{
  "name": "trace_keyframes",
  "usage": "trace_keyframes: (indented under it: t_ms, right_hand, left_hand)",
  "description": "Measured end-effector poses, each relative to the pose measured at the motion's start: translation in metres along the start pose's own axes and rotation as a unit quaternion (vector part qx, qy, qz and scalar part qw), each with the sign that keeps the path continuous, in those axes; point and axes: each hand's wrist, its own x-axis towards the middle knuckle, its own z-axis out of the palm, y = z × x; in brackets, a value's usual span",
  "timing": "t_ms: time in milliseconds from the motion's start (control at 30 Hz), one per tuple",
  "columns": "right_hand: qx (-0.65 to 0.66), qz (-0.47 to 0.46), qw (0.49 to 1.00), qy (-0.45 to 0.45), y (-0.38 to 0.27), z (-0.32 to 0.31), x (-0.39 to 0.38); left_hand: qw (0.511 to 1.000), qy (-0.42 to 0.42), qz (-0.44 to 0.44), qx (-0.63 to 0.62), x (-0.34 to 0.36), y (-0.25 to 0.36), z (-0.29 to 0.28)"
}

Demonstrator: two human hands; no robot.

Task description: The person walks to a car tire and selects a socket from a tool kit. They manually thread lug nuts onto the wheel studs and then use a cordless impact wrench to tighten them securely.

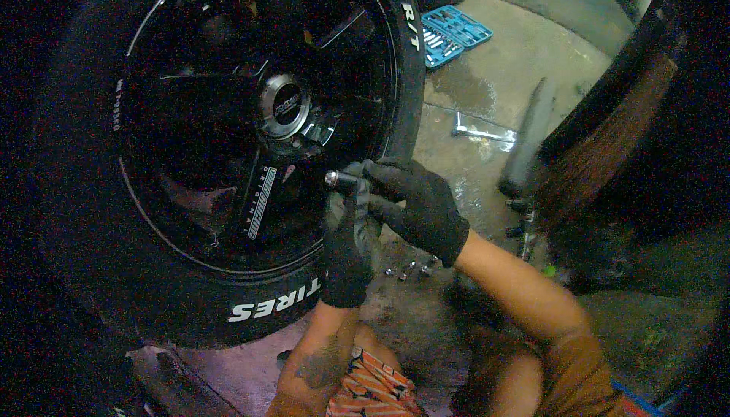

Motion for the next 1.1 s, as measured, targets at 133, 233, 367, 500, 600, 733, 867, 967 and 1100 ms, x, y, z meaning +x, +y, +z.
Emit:
trace_keyframes:
  t_ms: [133,233,367,500,600,733,867,967,1100]
  right_hand:
    - [-0.023,-0.008,1.000,-0.011,0.006,0.002,0.022]
    - [-0.029,-0.016,0.999,-0.001,0.019,0.003,0.027]
    - [0.028,0.017,0.999,0.036,0.038,0.009,0.036]
    - [0.080,0.012,0.996,0.034,0.031,0.016,0.056]
    - [0.105,0.032,0.994,0.019,0.025,0.022,0.064]
    - [0.106,0.021,0.994,0.010,0.027,0.031,0.064]
    - [0.045,-0.010,0.999,0.028,0.027,0.050,0.072]
    - [0.022,-0.022,0.998,0.055,0.029,0.050,0.069]
    - [-0.015,-0.054,0.996,0.066,0.030,0.055,0.075]
  left_hand:
    - [0.997,0.002,0.054,0.047,0.027,-0.010,-0.017]
    - [0.962,0.010,-0.003,0.273,0.030,0.002,-0.023]
    - [0.830,-0.071,0.099,0.544,0.031,-0.010,-0.060]
    - [0.677,-0.177,0.262,0.665,0.031,-0.013,-0.070]
    - [0.647,-0.204,0.233,0.696,0.049,-0.037,-0.101]
    - [0.664,-0.231,0.155,0.694,0.048,-0.030,-0.098]
    - [0.689,-0.223,0.099,0.683,0.062,-0.037,-0.129]
    - [0.676,-0.233,0.114,0.690,0.059,-0.035,-0.116]
    - [0.634,-0.257,0.153,0.713,0.054,-0.022,-0.106]
